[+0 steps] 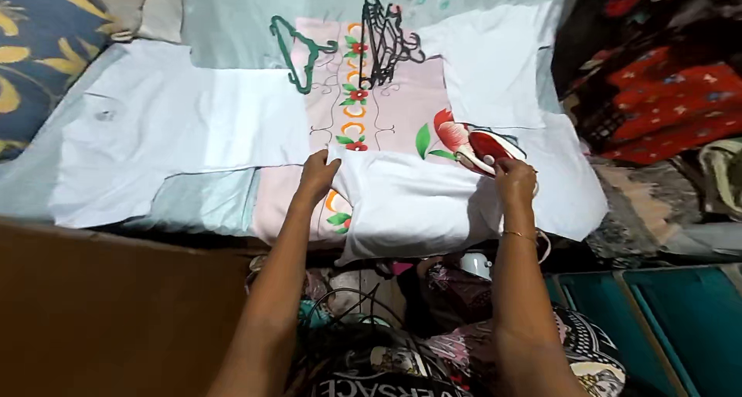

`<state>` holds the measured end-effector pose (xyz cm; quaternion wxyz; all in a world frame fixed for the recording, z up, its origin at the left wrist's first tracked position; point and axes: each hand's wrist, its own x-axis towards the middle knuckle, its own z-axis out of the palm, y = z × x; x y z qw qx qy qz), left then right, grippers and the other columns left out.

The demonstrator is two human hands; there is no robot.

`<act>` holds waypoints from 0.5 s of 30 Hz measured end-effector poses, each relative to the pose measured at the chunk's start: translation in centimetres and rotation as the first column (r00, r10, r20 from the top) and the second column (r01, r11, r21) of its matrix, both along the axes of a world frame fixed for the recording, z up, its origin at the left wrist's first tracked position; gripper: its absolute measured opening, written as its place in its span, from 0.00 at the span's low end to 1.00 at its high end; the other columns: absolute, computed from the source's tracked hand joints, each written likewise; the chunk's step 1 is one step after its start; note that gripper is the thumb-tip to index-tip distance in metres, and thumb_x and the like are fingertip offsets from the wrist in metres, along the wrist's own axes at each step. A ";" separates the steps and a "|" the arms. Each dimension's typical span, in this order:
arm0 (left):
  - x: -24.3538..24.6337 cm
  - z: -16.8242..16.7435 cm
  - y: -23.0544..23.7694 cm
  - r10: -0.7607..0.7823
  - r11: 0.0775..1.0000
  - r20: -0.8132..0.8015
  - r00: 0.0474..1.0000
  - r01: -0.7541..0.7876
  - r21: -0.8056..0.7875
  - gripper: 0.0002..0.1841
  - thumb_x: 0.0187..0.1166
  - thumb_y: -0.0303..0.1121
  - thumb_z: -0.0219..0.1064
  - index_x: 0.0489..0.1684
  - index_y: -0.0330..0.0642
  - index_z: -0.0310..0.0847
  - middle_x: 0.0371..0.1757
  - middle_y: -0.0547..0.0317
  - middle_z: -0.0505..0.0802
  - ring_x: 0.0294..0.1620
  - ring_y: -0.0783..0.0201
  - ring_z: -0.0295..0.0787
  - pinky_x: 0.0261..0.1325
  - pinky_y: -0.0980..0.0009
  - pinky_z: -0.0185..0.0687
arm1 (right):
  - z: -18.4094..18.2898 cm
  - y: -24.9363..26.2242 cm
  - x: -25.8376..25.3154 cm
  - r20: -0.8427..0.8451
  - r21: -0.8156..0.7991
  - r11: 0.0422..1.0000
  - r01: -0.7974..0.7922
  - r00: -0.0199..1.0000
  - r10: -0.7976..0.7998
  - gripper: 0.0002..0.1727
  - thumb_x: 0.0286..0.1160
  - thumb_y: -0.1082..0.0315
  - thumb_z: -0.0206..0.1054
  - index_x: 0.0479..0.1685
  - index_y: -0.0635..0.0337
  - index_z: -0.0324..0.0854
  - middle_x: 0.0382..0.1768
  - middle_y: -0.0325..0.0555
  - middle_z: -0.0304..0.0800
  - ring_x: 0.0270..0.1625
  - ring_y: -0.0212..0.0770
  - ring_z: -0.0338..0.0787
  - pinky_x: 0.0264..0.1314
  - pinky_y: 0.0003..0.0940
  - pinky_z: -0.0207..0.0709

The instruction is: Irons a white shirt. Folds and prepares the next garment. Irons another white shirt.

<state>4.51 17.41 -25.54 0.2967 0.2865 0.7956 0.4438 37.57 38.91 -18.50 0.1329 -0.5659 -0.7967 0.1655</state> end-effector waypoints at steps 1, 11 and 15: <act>0.1 -0.1 0.0 0.019 0.999 -0.030 0.999 -0.017 0.048 0.15 0.87 0.36 0.63 0.58 0.31 0.83 0.51 0.37 0.92 0.53 0.45 0.92 0.62 0.39 0.84 | -0.5 0.9 -0.7 0.016 0.015 0.999 -0.032 0.999 0.032 0.15 0.86 0.73 0.60 0.61 0.72 0.86 0.63 0.75 0.86 0.71 0.73 0.82 0.76 0.70 0.66; 0.6 2.3 -1.4 -0.066 0.947 -0.184 0.981 0.004 -0.321 0.24 0.83 0.45 0.69 0.63 0.30 0.82 0.57 0.31 0.91 0.63 0.33 0.88 0.68 0.31 0.77 | -4.3 5.3 -4.1 0.404 -0.214 0.965 -0.155 0.885 0.231 0.17 0.84 0.67 0.64 0.62 0.70 0.82 0.63 0.73 0.85 0.71 0.72 0.82 0.70 0.72 0.71; 1.3 2.9 -3.0 -0.129 0.928 -0.143 0.981 0.069 -0.366 0.26 0.77 0.40 0.75 0.69 0.34 0.78 0.56 0.32 0.91 0.61 0.34 0.89 0.65 0.32 0.79 | -4.0 5.9 -3.9 0.402 -0.189 0.974 -0.127 0.895 0.195 0.20 0.85 0.64 0.64 0.66 0.72 0.79 0.63 0.75 0.84 0.71 0.73 0.82 0.70 0.72 0.71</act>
